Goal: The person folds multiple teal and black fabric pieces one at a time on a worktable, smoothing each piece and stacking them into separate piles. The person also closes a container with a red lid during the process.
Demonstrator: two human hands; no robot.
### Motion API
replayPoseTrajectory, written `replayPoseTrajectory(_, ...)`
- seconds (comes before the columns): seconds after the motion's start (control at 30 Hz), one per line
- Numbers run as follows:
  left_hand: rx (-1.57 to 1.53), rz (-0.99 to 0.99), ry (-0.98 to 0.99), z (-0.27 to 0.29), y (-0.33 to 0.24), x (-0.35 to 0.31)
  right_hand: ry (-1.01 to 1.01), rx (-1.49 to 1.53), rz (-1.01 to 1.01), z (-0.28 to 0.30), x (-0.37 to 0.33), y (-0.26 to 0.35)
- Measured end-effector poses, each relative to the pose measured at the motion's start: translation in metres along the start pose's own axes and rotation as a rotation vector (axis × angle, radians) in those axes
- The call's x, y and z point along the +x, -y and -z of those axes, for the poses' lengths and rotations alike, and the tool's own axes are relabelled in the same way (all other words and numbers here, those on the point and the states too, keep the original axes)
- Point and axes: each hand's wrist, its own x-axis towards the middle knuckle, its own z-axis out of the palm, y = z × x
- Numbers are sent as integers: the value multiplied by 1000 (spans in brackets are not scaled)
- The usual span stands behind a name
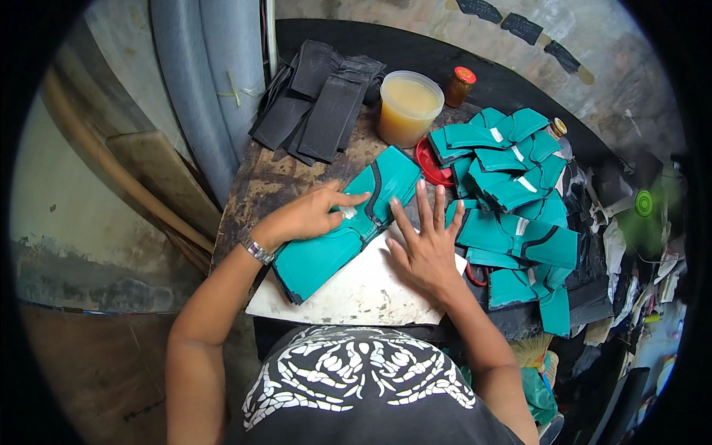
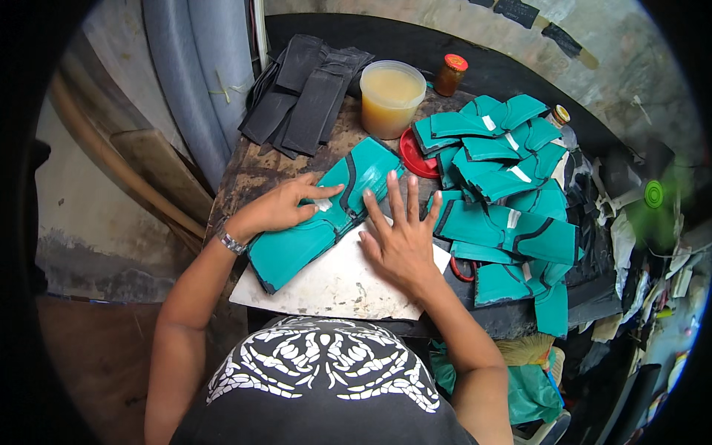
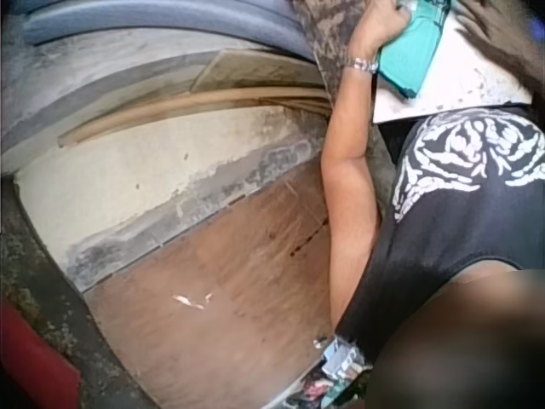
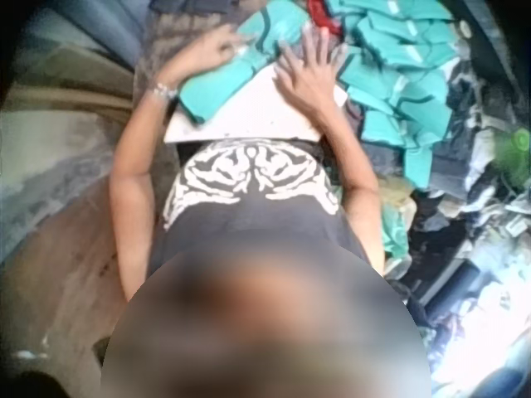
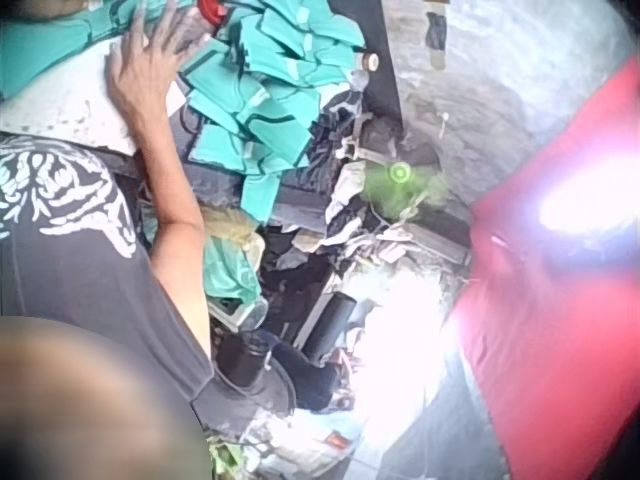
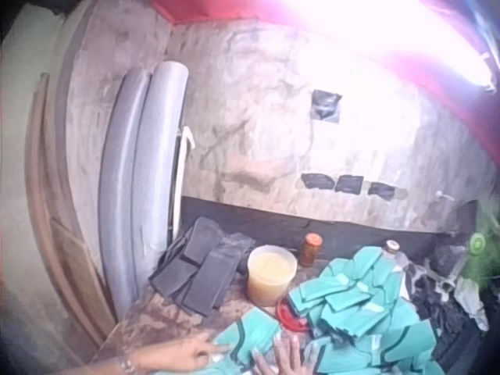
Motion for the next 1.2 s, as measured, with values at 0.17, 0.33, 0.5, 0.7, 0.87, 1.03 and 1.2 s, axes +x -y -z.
replayPoseTrajectory(0.17,-35,17,5,1,2,0,131,17,120,-10,4,9)
replayPoseTrajectory(0.33,-163,-25,-76,-5,3,3,159,33,98,-4,-1,18)
replayPoseTrajectory(0.5,-382,-168,-296,-26,1,30,-2,-7,48,-4,9,-9)
replayPoseTrajectory(0.7,-395,-205,-302,-41,7,46,176,12,53,0,-10,13)
replayPoseTrajectory(0.87,-318,-243,-283,-39,6,49,-42,214,237,28,0,15)
replayPoseTrajectory(1.03,-234,-251,-285,-50,-10,59,-345,36,-27,38,107,-53)
replayPoseTrajectory(1.2,-207,-162,-233,-54,-4,63,-7,115,-321,21,210,-90)
